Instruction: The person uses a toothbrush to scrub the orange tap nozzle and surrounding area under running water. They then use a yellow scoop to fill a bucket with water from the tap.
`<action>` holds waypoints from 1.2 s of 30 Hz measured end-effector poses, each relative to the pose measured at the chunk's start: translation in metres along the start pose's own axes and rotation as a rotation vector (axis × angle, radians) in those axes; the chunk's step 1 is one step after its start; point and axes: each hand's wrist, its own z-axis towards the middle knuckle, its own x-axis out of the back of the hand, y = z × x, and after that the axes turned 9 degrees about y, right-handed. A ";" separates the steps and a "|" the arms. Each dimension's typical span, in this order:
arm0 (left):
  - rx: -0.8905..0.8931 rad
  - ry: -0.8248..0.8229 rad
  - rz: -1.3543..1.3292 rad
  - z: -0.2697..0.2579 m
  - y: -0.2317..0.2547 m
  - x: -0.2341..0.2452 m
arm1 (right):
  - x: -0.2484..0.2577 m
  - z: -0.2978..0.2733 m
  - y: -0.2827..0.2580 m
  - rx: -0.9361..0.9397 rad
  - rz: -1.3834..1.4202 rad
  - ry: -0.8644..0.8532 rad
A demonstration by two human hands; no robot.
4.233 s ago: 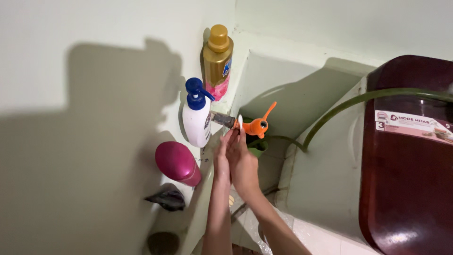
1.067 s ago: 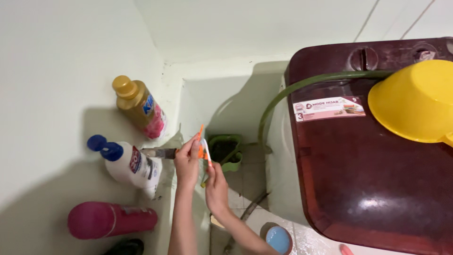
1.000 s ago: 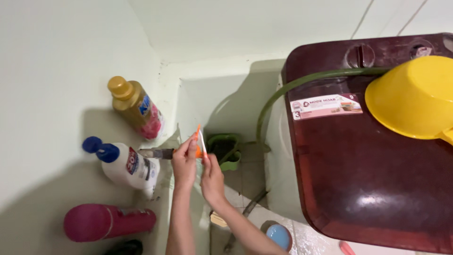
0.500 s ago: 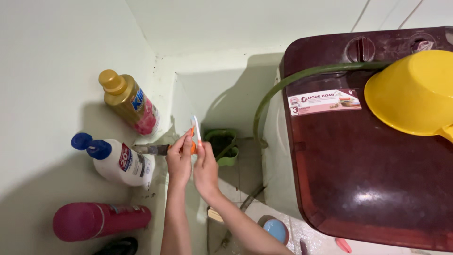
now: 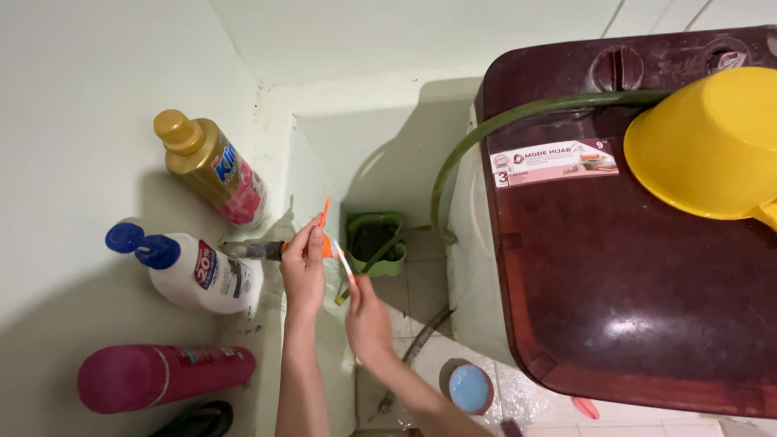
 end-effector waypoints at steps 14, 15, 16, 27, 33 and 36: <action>-0.084 0.272 -0.064 -0.035 -0.010 -0.006 | 0.010 -0.028 0.006 0.049 0.101 0.041; -0.117 0.374 -0.064 -0.045 -0.013 -0.009 | 0.008 -0.023 0.003 0.141 0.118 0.087; -0.035 0.416 -0.156 -0.053 -0.016 -0.013 | 0.006 -0.018 0.000 0.234 0.135 0.132; 0.219 0.560 -0.225 -0.043 -0.034 -0.023 | 0.031 0.006 -0.028 0.202 -0.056 0.038; 0.203 0.511 -0.309 -0.040 -0.037 -0.025 | 0.052 0.024 -0.042 0.140 -0.408 -0.091; 0.113 0.486 -0.258 -0.030 -0.041 -0.023 | 0.062 0.036 -0.053 0.173 -0.502 -0.125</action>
